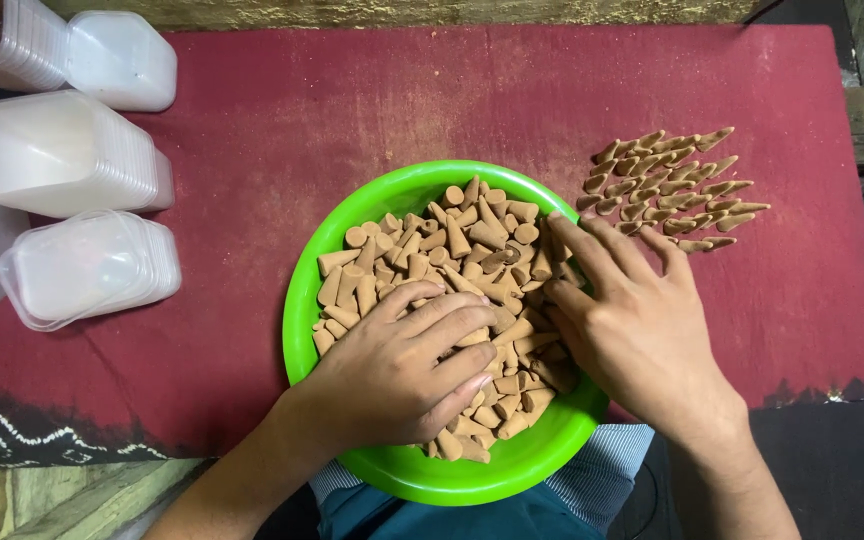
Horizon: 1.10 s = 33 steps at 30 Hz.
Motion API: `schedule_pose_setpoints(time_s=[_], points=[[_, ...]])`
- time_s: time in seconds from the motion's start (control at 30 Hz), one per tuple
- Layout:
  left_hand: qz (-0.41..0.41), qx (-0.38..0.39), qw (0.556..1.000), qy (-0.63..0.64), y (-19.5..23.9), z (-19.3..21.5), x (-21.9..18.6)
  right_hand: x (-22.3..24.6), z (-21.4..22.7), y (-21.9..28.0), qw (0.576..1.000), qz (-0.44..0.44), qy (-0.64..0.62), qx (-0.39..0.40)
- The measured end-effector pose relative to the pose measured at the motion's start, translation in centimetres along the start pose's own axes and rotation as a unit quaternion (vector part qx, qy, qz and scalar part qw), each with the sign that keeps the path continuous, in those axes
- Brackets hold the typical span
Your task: The person repeatedly picks small brown cone-shaped clay pieces from a green bowl and places them in neat rows on a red table. The person occasionally reshapes individual cones by hand before arranging them. The task continues throughout the clip with the arranged cones accumulating on the table.
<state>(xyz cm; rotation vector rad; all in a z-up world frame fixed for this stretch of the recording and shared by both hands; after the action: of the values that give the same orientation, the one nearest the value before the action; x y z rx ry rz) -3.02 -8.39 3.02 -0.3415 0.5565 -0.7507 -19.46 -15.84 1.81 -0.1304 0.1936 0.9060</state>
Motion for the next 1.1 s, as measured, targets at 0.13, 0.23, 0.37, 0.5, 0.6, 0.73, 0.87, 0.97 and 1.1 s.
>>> schedule_pose_setpoints(time_s=[0.13, 0.23, 0.37, 0.5, 0.6, 0.73, 0.87, 0.97, 1.1], points=[[0.004, -0.004, 1.000, 0.012, 0.0, 0.2, 0.0, 0.4, -0.3, -0.2, 1.000, -0.019, 0.019, 0.011], [0.008, -0.005, 1.000, 0.000, 0.1, 0.1, 0.0, 0.4, 0.1, -0.2, 0.998, -0.002, 0.032, -0.057], [0.009, -0.003, 1.000, -0.002, 0.1, 0.0, 0.0, 0.8, 0.3, 0.2, 0.993, 0.068, 0.023, -0.098], [0.008, -0.005, 1.000, 0.001, 0.1, 0.1, 0.0, 1.1, -0.1, 0.2, 0.991, 0.085, 0.051, -0.086], [0.006, -0.007, 1.000, -0.008, 0.1, 0.1, 0.0, 0.7, 0.3, 0.4, 0.992, 0.070, 0.059, -0.091], [0.005, -0.011, 1.000, -0.007, 0.3, 0.0, 0.0, -0.3, 1.2, 2.1, 0.987, 0.016, -0.095, -0.127], [0.011, -0.028, 0.999, -0.014, 0.1, 0.4, -0.1, 0.0, 3.3, 3.3, 0.896, 0.003, -0.394, -0.205], [0.007, -0.067, 0.997, -0.023, 0.0, 1.1, -0.1, 1.4, 3.4, 3.3, 0.845, -0.005, -0.497, -0.199], [-0.011, -0.087, 0.996, -0.019, -0.3, 1.7, -0.3, 3.1, 3.8, 2.7, 0.808, -0.025, -0.543, -0.227]])
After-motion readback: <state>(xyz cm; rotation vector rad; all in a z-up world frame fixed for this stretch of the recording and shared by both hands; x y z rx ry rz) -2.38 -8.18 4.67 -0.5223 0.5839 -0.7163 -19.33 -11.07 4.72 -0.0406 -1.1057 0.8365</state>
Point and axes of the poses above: each hand's wrist, its own y-axis away from the middle knuckle, its own z-axis out of the back of the hand, x = y × z, the point moved 6 cm from there along -y, towards the middle knuckle, and after that the axes turned 1 degree about z, right-handed, at the moved point
